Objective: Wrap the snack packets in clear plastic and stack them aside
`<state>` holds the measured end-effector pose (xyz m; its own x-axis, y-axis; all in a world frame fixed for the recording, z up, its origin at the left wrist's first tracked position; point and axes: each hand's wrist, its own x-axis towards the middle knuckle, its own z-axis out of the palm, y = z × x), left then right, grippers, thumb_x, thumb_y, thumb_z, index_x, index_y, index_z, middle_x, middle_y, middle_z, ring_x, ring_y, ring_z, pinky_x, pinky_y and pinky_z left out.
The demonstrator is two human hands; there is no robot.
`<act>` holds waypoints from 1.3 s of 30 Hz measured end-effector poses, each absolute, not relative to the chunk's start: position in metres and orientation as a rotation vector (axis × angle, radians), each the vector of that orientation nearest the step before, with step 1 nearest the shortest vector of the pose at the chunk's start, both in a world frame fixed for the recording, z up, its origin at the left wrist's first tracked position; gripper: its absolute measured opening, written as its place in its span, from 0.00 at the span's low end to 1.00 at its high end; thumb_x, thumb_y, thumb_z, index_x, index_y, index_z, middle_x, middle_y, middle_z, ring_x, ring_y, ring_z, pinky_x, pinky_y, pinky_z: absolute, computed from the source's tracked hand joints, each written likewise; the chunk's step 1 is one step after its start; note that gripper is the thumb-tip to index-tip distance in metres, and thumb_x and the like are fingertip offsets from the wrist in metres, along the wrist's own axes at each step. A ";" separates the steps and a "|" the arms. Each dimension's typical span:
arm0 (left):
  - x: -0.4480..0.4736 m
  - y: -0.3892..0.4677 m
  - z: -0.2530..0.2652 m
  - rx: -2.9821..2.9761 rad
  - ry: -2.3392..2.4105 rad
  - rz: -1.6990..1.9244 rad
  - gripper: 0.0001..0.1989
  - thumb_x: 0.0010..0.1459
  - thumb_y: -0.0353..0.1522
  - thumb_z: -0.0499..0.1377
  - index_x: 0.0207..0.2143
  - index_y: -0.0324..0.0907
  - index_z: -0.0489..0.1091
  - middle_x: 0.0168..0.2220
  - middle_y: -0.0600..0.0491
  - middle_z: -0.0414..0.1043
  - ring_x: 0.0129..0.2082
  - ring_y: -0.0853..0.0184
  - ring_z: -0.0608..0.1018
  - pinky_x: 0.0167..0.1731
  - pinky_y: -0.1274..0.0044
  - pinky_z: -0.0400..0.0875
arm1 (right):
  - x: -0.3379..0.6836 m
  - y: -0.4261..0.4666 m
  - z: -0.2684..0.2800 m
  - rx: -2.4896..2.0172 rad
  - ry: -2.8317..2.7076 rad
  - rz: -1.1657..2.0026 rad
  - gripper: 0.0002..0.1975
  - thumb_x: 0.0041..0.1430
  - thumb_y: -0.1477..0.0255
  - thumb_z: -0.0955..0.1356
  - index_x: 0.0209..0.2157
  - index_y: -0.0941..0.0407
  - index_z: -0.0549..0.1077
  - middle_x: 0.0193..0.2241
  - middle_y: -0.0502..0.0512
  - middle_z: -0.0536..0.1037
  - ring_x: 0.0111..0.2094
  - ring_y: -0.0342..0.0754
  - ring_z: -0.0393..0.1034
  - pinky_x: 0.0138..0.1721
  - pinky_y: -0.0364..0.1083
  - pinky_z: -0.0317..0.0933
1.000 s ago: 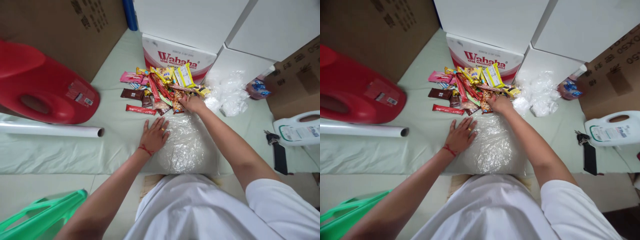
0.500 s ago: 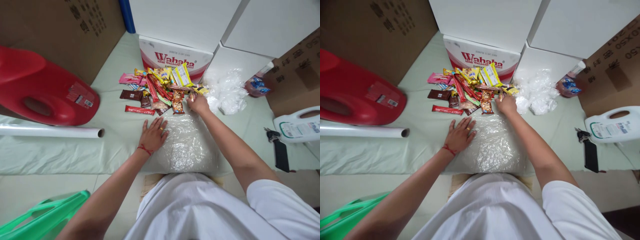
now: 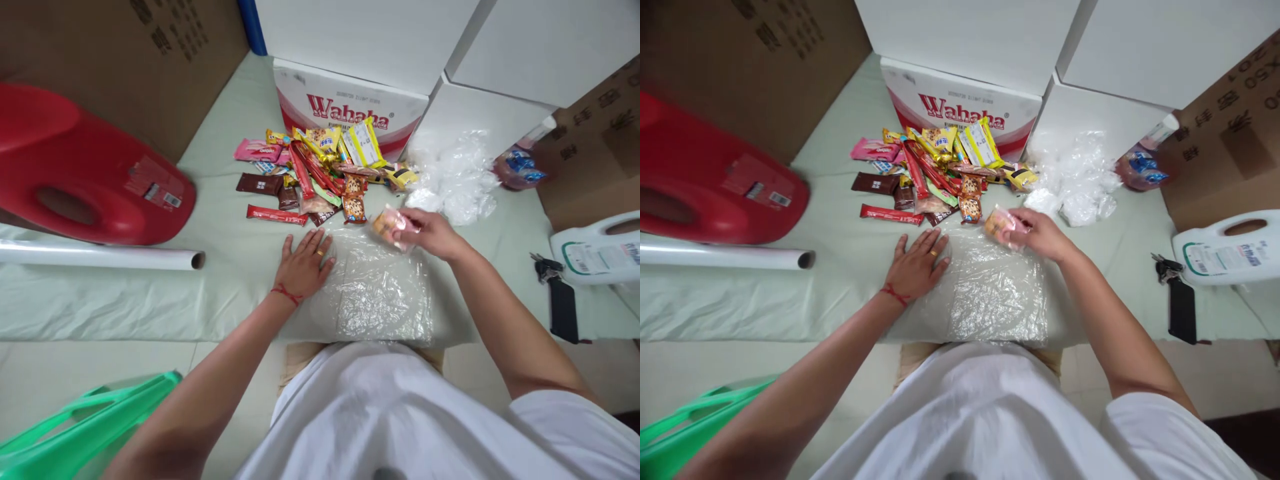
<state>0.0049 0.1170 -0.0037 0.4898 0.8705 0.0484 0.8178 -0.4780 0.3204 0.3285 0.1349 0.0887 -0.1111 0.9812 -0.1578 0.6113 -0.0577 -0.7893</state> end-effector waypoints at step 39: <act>0.006 0.117 -0.003 2.492 1.497 0.210 0.31 0.74 0.46 0.44 0.73 0.46 0.58 0.76 0.46 0.53 0.76 0.53 0.58 0.73 0.48 0.41 | 0.294 0.028 0.044 -1.255 -2.384 0.205 0.22 0.69 0.65 0.70 0.62 0.51 0.72 0.57 0.62 0.75 0.63 0.62 0.62 0.66 0.66 0.55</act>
<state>0.0064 0.1170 -0.0035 0.4688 0.8833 0.0056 0.8508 -0.4533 0.2657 0.2941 0.0281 0.0441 -0.4938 0.8130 0.3084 0.7484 0.5780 -0.3253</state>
